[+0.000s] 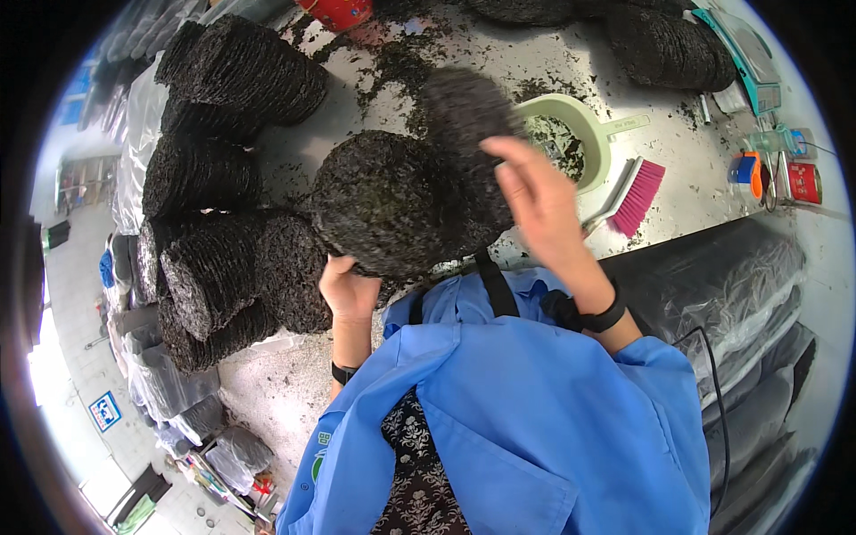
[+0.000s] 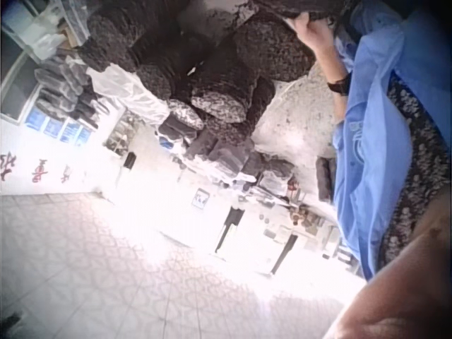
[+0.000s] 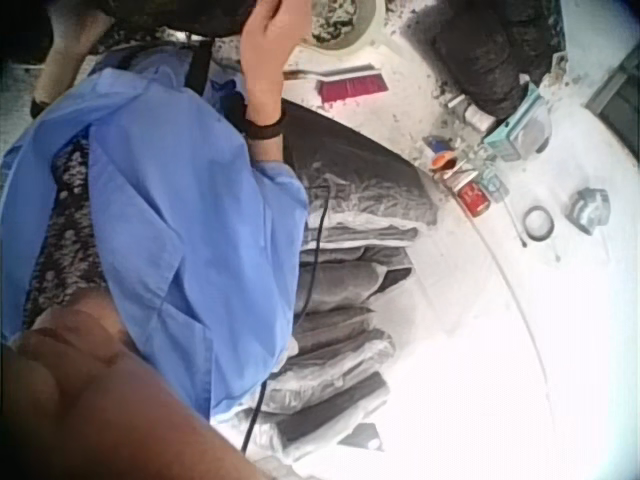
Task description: The person handles stacks of dark, circular dried seaweed sheets on a workbench. They pick up individual sheets, inspect them by turning them over, and place them into a green dustpan or onto a pile. The person works continuously, moving sheets from one location to another.
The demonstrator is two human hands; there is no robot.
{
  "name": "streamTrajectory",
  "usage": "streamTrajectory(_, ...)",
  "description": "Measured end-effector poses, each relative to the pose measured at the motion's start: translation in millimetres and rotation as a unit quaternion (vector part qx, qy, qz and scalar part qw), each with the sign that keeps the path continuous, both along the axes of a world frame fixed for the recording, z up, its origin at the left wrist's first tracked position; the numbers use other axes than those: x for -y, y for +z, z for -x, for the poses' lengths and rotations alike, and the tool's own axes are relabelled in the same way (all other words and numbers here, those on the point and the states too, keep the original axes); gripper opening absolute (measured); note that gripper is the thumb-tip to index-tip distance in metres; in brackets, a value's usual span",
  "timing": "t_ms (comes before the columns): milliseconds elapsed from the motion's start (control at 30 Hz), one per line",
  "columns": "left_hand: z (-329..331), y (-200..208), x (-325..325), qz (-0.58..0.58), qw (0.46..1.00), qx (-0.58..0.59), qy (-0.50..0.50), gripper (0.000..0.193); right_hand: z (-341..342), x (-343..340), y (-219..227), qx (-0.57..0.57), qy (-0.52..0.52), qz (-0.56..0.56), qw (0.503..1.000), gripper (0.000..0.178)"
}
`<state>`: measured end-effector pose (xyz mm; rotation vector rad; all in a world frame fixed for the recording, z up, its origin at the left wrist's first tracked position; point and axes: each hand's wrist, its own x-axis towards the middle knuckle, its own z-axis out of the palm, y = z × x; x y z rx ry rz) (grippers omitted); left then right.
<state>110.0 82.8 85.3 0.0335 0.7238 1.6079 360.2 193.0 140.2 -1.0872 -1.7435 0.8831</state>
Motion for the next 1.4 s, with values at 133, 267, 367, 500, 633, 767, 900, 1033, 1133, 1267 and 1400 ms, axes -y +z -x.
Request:
streamTrajectory(133, -36.5, 34.1, -13.1, -0.035, 0.982, -0.177, -0.061, 0.081, 34.8, 20.5, 17.3, 0.096, 0.12, -0.114, 0.982, 0.067)
streamTrajectory(267, -37.9, 35.6, -12.4, -0.005, 0.978, -0.203, -0.054, 0.078, 29.4, 19.5, 1.8, 0.105, 0.078, -0.062, 0.989, 0.05)
streamTrajectory(367, -15.3, 28.2, -5.3, 0.031, 0.994, -0.106, 0.005, 0.065, -7.8, -12.4, -9.9, 0.023, -0.067, -0.064, 0.995, 0.048)
streamTrajectory(500, 6.4, 20.5, 3.2, 0.045, 0.998, -0.008, 0.031, 0.062, -46.3, -27.4, -19.2, -0.288, -0.059, 0.196, 0.935, 0.065)
streamTrajectory(633, 13.1, 18.3, 8.3, 0.069, 0.996, -0.007, 0.053, 0.064, -60.0, -28.6, -33.7, -0.326, -0.08, 0.205, 0.919, 0.07)
streamTrajectory(767, 14.5, 15.0, 8.3, 0.051, 0.998, 0.002, 0.043, 0.064, -60.0, -27.8, -37.9, -0.333, -0.086, 0.197, 0.918, 0.069)
streamTrajectory(900, 14.9, 17.5, 5.9, 0.001, 0.999, 0.031, 0.008, 0.063, -52.8, -24.2, -28.6, -0.305, -0.094, 0.178, 0.931, 0.064)
streamTrajectory(1033, 3.9, 20.8, -0.1, -0.016, 0.995, -0.093, -0.043, 0.074, -23.2, -13.6, -10.9, 0.004, -0.021, 0.007, 1.0, 0.032)
streamTrajectory(1133, -17.0, 9.7, -8.9, -0.048, 0.979, -0.18, -0.079, 0.093, 21.6, 11.7, 12.6, 0.1, 0.133, 0.017, 0.986, 0.032)
streamTrajectory(1267, -36.1, 12.1, -24.8, -0.076, 0.953, -0.279, -0.089, 0.112, 54.5, 28.0, 3.5, 0.135, 0.147, -0.124, 0.972, 0.055)
streamTrajectory(1400, -35.5, 17.0, -25.2, -0.056, 0.942, -0.319, -0.092, 0.089, 49.1, 14.7, 2.1, 0.095, 0.19, -0.074, 0.974, 0.052)
